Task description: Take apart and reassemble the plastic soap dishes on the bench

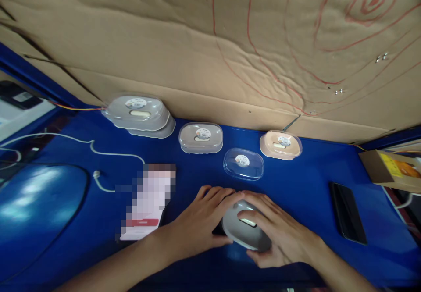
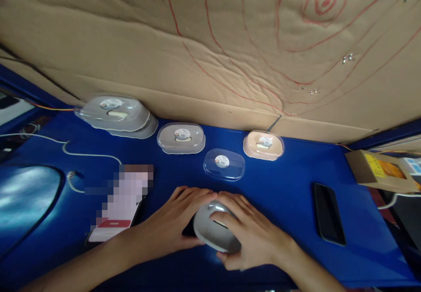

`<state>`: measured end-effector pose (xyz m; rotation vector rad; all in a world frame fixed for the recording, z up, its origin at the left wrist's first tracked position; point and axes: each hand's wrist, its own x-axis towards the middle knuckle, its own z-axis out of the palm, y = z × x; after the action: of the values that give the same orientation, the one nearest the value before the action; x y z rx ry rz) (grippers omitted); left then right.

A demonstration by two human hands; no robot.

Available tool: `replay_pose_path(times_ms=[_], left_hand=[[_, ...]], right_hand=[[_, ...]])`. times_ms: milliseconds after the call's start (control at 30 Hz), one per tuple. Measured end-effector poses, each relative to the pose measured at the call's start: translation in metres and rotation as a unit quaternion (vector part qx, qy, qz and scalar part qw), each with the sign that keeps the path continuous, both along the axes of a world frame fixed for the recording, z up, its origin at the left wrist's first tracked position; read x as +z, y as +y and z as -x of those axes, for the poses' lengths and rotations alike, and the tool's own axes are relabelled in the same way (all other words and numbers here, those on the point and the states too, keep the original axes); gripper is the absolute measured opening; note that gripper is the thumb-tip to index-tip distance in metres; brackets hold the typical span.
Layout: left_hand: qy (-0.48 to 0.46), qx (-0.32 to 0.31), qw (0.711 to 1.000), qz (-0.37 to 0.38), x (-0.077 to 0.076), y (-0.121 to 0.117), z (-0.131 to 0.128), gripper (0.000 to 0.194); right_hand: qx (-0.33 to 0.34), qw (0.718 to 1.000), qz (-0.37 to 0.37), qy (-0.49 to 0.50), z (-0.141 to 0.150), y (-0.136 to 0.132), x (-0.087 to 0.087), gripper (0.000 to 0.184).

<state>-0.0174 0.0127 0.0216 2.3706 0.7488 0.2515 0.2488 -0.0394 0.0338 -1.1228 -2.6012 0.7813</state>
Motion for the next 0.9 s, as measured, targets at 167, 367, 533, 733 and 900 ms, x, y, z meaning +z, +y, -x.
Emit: replay_pose_path(times_ms=[167, 367, 533, 733, 900], left_hand=[[0.012, 0.0, 0.999, -0.031, 0.001, -0.002, 0.001, 0.106], [0.019, 0.007, 0.999, -0.034, 0.008, -0.002, 0.003, 0.105], [0.018, 0.006, 0.999, -0.049, 0.013, -0.001, 0.007, 0.105], [0.063, -0.009, 0.997, -0.032, 0.009, -0.007, 0.011, 0.127], [0.089, -0.026, 0.994, -0.058, 0.006, -0.009, 0.008, 0.132]], right_hand=[[-0.019, 0.995, 0.064, 0.072, -0.009, 0.004, 0.002, 0.075], [-0.031, 0.998, 0.021, 0.056, -0.02, 0.01, 0.008, 0.074], [-0.029, 0.998, -0.022, 0.042, -0.027, 0.019, 0.003, 0.065], [-0.025, 0.997, -0.076, -0.009, -0.025, 0.025, -0.002, 0.052], [-0.057, 0.988, -0.139, -0.028, -0.019, 0.028, -0.012, 0.045]])
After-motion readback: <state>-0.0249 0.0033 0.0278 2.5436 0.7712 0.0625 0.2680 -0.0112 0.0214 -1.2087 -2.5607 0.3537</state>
